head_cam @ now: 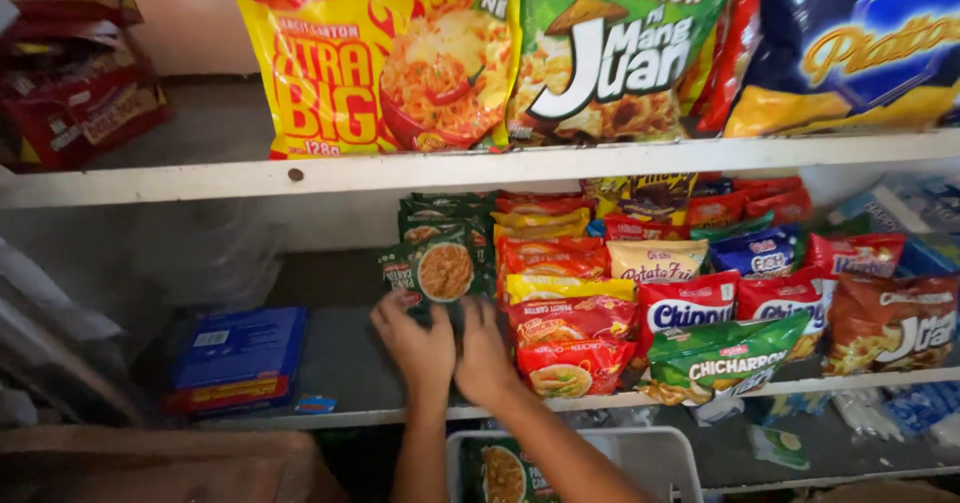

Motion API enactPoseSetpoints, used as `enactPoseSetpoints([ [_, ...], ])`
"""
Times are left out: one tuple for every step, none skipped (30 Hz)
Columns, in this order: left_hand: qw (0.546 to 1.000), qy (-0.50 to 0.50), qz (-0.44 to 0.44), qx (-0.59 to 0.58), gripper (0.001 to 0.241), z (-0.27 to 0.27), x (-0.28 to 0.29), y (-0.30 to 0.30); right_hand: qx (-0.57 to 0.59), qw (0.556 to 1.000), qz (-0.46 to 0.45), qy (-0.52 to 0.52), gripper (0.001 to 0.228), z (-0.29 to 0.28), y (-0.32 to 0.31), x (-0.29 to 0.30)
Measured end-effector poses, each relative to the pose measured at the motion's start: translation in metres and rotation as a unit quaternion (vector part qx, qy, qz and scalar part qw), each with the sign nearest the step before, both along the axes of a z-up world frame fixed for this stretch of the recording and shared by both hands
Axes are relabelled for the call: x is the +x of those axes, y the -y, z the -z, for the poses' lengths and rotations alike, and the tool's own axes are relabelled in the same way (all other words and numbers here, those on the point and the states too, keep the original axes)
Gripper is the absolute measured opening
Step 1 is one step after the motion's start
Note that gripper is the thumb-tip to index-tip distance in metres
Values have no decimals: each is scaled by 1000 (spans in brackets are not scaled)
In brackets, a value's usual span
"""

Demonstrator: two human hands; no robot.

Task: Picking packs of instant noodles and snack bags from store shelves and placing them into a bin and box.

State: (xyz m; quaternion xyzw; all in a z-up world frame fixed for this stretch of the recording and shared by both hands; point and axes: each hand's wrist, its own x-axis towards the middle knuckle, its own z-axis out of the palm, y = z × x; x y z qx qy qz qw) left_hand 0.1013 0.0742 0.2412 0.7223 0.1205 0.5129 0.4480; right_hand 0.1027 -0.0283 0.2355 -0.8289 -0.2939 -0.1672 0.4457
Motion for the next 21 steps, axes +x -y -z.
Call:
enactPoseSetpoints([
  [999, 16, -38, 1, 41, 9, 15, -8, 26, 999, 44, -16, 75, 0, -6, 8],
  [999, 12, -39, 1, 41, 14, 27, -13, 27, 999, 43, -20, 75, 6, -9, 18],
  [999, 27, -43, -10, 53, 19, 40, -19, 29, 997, 77, 11, 81, 12, -13, 28],
  [998, 43, -45, -22, 64, 24, 55, -23, 30, 992, 113, 42, 88, 18, -15, 39],
  [998, 41, -43, -22, 64, 26, 62, -28, 30, 992, 115, 40, 88, 23, -17, 45],
  [996, 50, -40, -64, 67, 30, 69, -34, 38, 990, 131, 23, 90, 27, -18, 52],
  [992, 60, -37, -107, 70, 34, 76, -40, 46, 988, 147, 5, 93, 32, -20, 59],
  [991, 59, -39, -111, 70, 34, 77, -43, 42, 988, 145, 5, 93, 33, -21, 64],
  [993, 70, -59, -76, 71, 34, 78, -46, 47, 991, 127, -1, 94, 35, -22, 69],
  [994, 77, -74, -38, 72, 35, 78, -49, 55, 992, 113, -11, 95, 38, -22, 72],
  [994, 73, -73, -38, 72, 33, 78, -48, 54, 992, 115, -16, 95, 32, -23, 67],
  [993, 16, -101, -54, 81, 28, 77, -49, 72, 992, 95, -28, 94, 25, -25, 64],
  [988, -41, -130, -71, 90, 23, 75, -50, 91, 992, 74, -40, 93, 16, -27, 59],
  [988, -42, -132, -72, 90, 14, 68, -47, 89, 993, 72, -41, 93, 15, -28, 59],
  [979, -136, -74, -136, 94, 4, 61, -42, 85, 991, 80, -58, 95, 14, -29, 58],
  [954, -228, -12, -194, 98, -6, 54, -37, 82, 990, 90, -75, 97, 12, -29, 57],
  [953, -230, -12, -195, 98, 4, 59, -39, 81, 990, 90, -77, 97, 12, -28, 57],
  [974, -178, -32, -136, 92, 14, 65, -40, 83, 991, 83, -59, 96, 12, -27, 56],
  [988, -125, -52, -75, 86, 23, 70, -42, 84, 993, 76, -40, 95, 12, -25, 56],
  [988, -123, -52, -74, 86, 20, 69, -42, 85, 993, 76, -39, 95, 14, -25, 58],
  [984, -151, -61, -66, 76, 16, 68, -42, 103, 993, 59, 13, 93, 16, -26, 60],
])
